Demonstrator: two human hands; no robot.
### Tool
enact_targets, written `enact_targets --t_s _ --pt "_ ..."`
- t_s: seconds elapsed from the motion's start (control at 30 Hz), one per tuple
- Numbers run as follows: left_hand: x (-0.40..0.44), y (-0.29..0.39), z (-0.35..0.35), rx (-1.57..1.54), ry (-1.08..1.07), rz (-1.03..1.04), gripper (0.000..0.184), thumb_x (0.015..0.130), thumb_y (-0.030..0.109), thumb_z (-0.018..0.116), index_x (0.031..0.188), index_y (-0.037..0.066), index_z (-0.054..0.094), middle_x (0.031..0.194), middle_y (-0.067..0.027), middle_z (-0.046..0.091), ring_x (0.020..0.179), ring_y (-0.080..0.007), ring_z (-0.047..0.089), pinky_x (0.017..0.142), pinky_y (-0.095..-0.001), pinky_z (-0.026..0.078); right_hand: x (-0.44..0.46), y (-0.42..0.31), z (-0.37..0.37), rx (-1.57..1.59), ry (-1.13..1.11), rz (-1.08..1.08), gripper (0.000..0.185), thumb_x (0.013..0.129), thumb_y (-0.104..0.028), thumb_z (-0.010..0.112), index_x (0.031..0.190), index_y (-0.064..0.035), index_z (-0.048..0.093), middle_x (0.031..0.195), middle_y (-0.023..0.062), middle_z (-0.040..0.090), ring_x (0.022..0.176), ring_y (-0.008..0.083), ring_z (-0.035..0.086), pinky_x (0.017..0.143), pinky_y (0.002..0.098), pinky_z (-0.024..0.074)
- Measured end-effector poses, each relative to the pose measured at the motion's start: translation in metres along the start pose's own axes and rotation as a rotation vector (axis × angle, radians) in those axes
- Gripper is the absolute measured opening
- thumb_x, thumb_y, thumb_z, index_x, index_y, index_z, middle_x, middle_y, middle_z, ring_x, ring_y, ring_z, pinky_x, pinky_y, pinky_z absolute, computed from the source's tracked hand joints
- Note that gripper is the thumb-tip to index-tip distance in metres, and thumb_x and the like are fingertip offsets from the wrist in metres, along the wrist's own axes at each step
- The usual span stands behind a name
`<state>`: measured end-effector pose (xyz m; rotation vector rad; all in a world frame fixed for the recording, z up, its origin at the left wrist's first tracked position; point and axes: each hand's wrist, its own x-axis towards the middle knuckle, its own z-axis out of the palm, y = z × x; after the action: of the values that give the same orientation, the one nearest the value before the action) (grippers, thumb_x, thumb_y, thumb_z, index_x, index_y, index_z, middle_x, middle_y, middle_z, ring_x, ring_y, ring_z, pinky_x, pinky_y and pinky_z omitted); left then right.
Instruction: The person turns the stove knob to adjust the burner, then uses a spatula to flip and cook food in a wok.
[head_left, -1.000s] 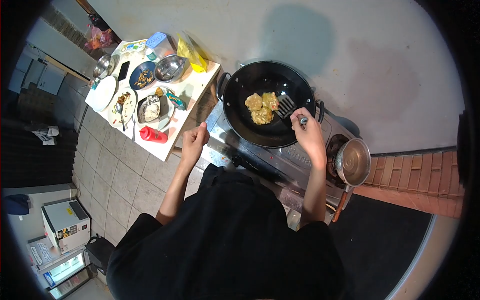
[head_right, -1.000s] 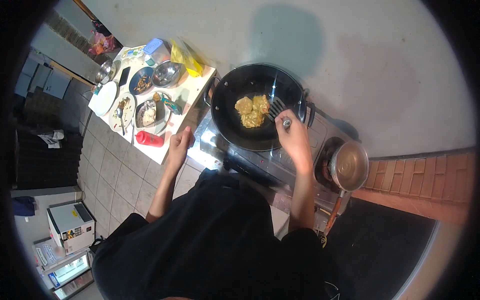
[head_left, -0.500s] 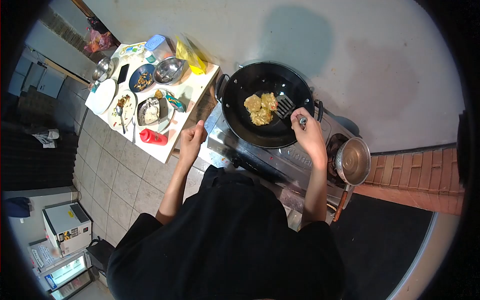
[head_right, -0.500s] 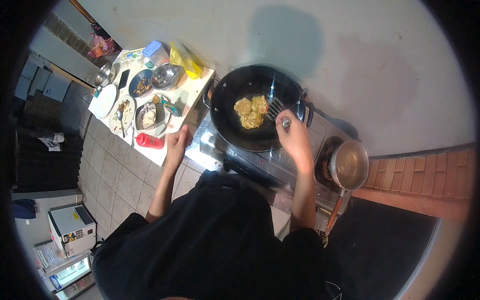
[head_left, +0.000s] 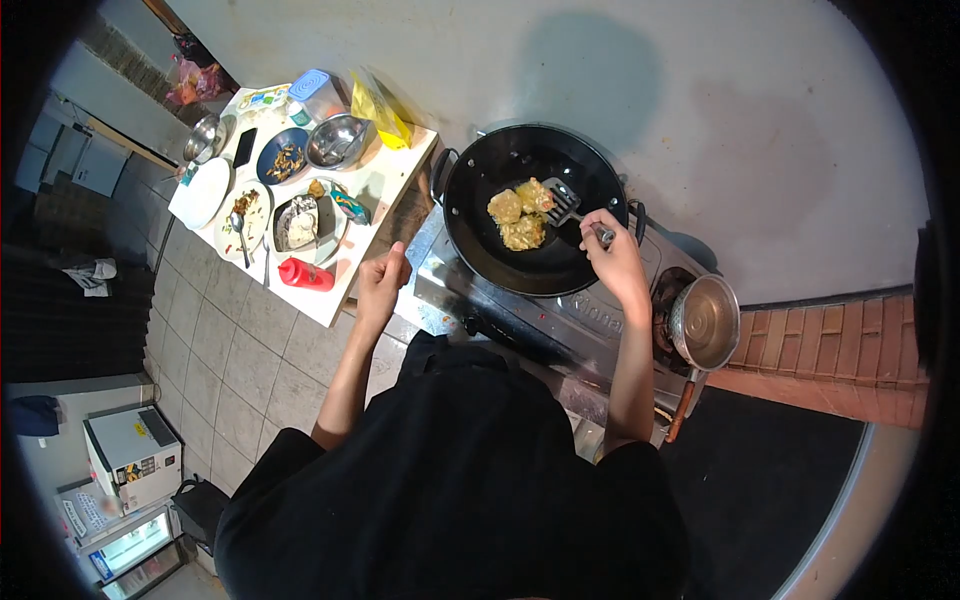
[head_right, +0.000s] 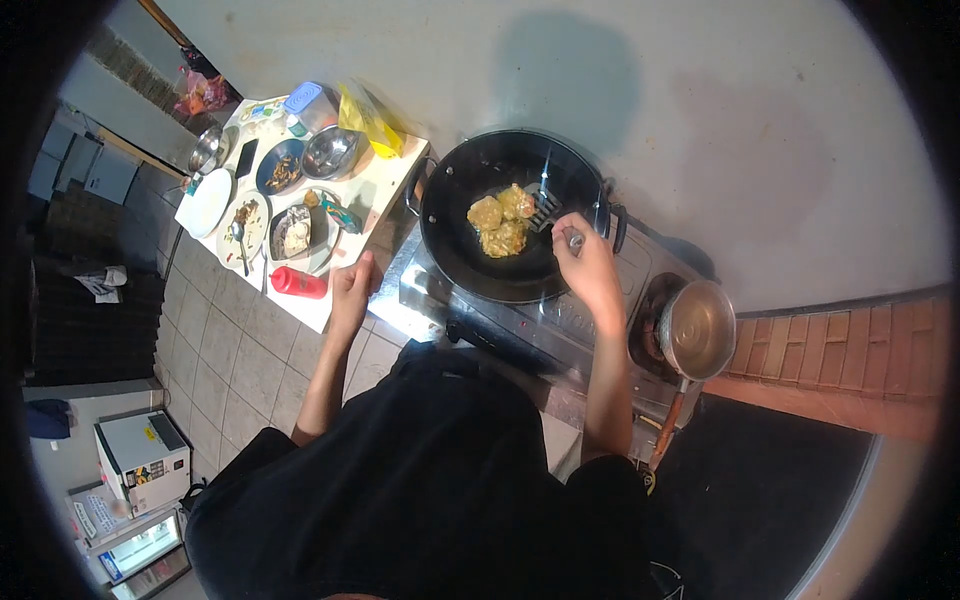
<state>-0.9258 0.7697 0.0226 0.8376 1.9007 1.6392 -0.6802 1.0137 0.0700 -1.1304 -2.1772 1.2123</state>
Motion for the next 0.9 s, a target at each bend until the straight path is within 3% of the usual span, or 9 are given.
enact_targets --t_s 0.57,0.67,0.9 --pt "0.0 -0.011 -0.004 0.029 0.016 -0.012 0.058 0.104 0.034 0.047 0.054 0.002 0.046 0.051 0.0027 0.04 0.05 -0.0063 0.033 0.047 -0.0275 0.024 0.022 -0.001 -0.018 0.006 -0.102 -0.073 0.009 0.094 -0.011 0.055 0.091 -0.0037 0.058 0.067 0.001 0.057 0.06 0.0082 0.055 0.057 0.0246 0.043" --pt "-0.001 -0.006 -0.001 0.009 0.014 -0.001 0.058 0.104 0.033 0.047 0.054 0.002 0.046 0.051 0.0026 0.04 0.05 -0.0063 0.033 0.047 -0.0274 0.024 0.027 0.003 -0.014 0.079 -0.122 -0.067 0.009 0.091 -0.011 0.055 0.09 -0.0037 0.06 0.066 0.003 0.061 0.061 0.01 0.06 0.059 0.0266 0.0464" --pt "-0.002 0.001 -0.004 0.001 0.013 0.009 0.058 0.104 0.033 0.046 0.055 0.002 0.046 0.052 0.0028 0.039 0.05 -0.0064 0.031 0.047 -0.0278 0.023 0.031 0.023 -0.008 0.345 0.018 0.048 0.014 0.095 -0.015 0.054 0.094 -0.003 0.061 0.066 0.0057 0.063 0.054 0.0087 0.056 0.047 0.0228 0.0436"
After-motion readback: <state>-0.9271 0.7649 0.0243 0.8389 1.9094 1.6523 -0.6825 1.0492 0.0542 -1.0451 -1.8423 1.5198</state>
